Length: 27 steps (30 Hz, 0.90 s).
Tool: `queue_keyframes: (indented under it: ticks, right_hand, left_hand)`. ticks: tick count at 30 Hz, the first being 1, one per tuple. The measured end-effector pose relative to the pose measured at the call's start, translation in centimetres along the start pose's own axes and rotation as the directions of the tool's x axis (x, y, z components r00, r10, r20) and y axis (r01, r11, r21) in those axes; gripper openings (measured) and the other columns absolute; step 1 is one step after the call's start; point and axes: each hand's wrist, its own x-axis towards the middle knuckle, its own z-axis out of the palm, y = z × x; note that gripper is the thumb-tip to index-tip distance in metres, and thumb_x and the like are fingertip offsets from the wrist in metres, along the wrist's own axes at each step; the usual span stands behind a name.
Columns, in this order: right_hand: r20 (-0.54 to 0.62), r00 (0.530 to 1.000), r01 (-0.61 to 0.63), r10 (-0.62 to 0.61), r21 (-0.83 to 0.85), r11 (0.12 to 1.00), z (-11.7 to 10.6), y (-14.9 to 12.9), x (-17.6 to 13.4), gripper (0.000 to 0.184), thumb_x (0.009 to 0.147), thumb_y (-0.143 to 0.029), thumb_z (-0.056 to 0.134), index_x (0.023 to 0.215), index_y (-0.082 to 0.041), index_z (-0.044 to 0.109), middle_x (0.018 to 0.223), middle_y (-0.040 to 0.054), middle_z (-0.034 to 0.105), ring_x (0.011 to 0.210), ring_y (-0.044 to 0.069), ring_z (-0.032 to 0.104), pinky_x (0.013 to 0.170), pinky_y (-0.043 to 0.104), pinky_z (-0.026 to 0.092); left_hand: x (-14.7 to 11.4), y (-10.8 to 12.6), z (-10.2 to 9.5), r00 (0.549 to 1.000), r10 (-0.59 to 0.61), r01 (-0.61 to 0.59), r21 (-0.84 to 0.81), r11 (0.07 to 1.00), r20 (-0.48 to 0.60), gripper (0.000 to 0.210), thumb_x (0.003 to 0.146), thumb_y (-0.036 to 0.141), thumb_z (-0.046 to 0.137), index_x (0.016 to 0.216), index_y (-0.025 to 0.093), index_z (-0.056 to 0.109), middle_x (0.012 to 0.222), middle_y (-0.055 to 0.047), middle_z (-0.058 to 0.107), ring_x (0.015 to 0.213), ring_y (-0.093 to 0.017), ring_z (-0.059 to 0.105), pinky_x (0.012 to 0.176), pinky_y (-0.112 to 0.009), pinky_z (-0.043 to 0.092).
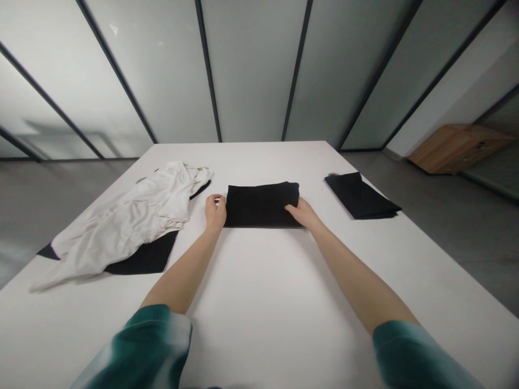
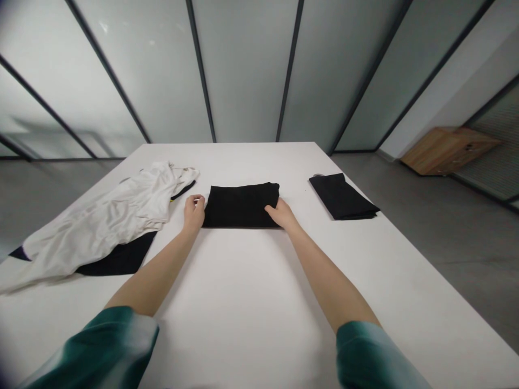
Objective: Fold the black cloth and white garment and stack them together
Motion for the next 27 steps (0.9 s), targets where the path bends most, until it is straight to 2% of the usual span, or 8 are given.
queue_keyframes:
  ticks: [2, 4, 6, 8, 12, 16, 22, 27]
  right_hand:
    - [0.072, 0.996, -0.072, 0.053, 0.299, 0.951, -0.4, -0.8, -0.4, 0.031, 0.073, -0.017, 0.059, 0.102, -0.018, 0.069, 0.102, 0.007, 0.075, 0.103, 0.027, 0.067, 0.097, 0.04, 0.05]
    - [0.197, 0.965, -0.251, 0.173, 0.508, 0.824, -0.8, -1.7, -0.8, 0.028, 0.074, -0.014, 0.06, 0.1, -0.019, 0.068, 0.095, 0.0065, 0.076, 0.095, 0.024, 0.07, 0.094, 0.039, 0.053]
    - [0.331, 0.904, -0.423, 0.271, 0.605, 0.674, -1.1, -2.3, -1.1, 0.022, 0.077, -0.014, 0.06, 0.098, -0.018, 0.068, 0.088, 0.0077, 0.076, 0.087, 0.024, 0.071, 0.089, 0.039, 0.056]
    - [0.4, 0.856, -0.517, 0.328, 0.661, 0.543, -1.2, -2.6, -1.1, 0.017, 0.084, -0.019, 0.058, 0.097, -0.017, 0.068, 0.083, 0.0088, 0.076, 0.083, 0.024, 0.072, 0.086, 0.038, 0.059]
    - [0.405, 0.843, -0.525, 0.355, 0.766, 0.372, -0.7, -2.4, -0.8, 0.021, 0.093, -0.03, 0.053, 0.104, -0.017, 0.067, 0.081, 0.0078, 0.076, 0.082, 0.023, 0.073, 0.084, 0.037, 0.061]
    - [0.428, 0.838, -0.537, 0.34, 0.76, 0.366, 0.0, -2.3, -0.9, 0.022, 0.093, -0.029, 0.054, 0.107, -0.017, 0.067, 0.083, 0.0074, 0.077, 0.083, 0.022, 0.074, 0.086, 0.037, 0.061]
    - [0.496, 0.781, -0.622, 0.379, 0.57, 0.537, -0.1, -2.9, -1.2, 0.017, 0.086, -0.023, 0.064, 0.099, -0.016, 0.071, 0.083, 0.0095, 0.077, 0.082, 0.021, 0.074, 0.086, 0.033, 0.06]
    - [0.442, 0.785, -0.619, 0.434, 0.547, 0.564, -0.6, -2.9, -2.1, 0.015, 0.081, -0.019, 0.062, 0.093, -0.015, 0.071, 0.079, 0.0101, 0.076, 0.079, 0.023, 0.073, 0.079, 0.036, 0.061]
  left_hand:
    - [0.0, 0.3, 0.0, 1.0, -0.015, 0.015, -0.011, 1.0, -0.003, 0.009, 0.086, 0.028, 0.053, 0.087, 0.02, 0.058, 0.098, -0.006, 0.062, 0.09, -0.02, 0.06, 0.088, -0.035, 0.047]
    - [0.0, 0.4, -0.1, 1.0, -0.024, 0.024, -0.023, 0.999, -0.003, 0.01, 0.086, 0.028, 0.052, 0.088, 0.02, 0.058, 0.098, -0.007, 0.062, 0.09, -0.021, 0.059, 0.087, -0.035, 0.047]
    - [0.0, 0.5, -0.1, 1.0, -0.029, 0.028, -0.033, 0.999, -0.005, 0.01, 0.085, 0.028, 0.052, 0.088, 0.02, 0.058, 0.096, -0.006, 0.062, 0.09, -0.021, 0.059, 0.087, -0.035, 0.046]
    - [0.1, 0.5, -0.2, 0.999, -0.038, 0.038, -0.045, 0.998, -0.007, 0.01, 0.085, 0.028, 0.052, 0.088, 0.02, 0.058, 0.094, -0.006, 0.062, 0.089, -0.021, 0.059, 0.087, -0.035, 0.046]
    - [0.1, 0.4, -0.2, 0.998, -0.061, 0.06, -0.076, 0.995, -0.013, 0.01, 0.086, 0.03, 0.052, 0.086, 0.021, 0.057, 0.09, -0.004, 0.062, 0.088, -0.02, 0.059, 0.086, -0.035, 0.047]
    - [0.1, 0.4, -0.1, 0.998, -0.069, 0.068, -0.089, 0.994, -0.011, 0.01, 0.086, 0.03, 0.053, 0.085, 0.021, 0.057, 0.088, -0.004, 0.062, 0.088, -0.02, 0.06, 0.085, -0.035, 0.047]
    - [0.2, -0.1, -0.1, 0.998, -0.066, 0.066, -0.097, 0.993, 0.005, 0.012, 0.087, 0.032, 0.052, 0.084, 0.021, 0.057, 0.087, -0.003, 0.062, 0.089, -0.02, 0.06, 0.086, -0.035, 0.047]
    - [0.3, -0.6, 0.1, 0.994, -0.106, 0.108, -0.111, 0.988, 0.025, 0.017, 0.088, 0.036, 0.048, 0.088, 0.021, 0.056, 0.089, -0.004, 0.061, 0.09, -0.02, 0.059, 0.08, -0.033, 0.048]
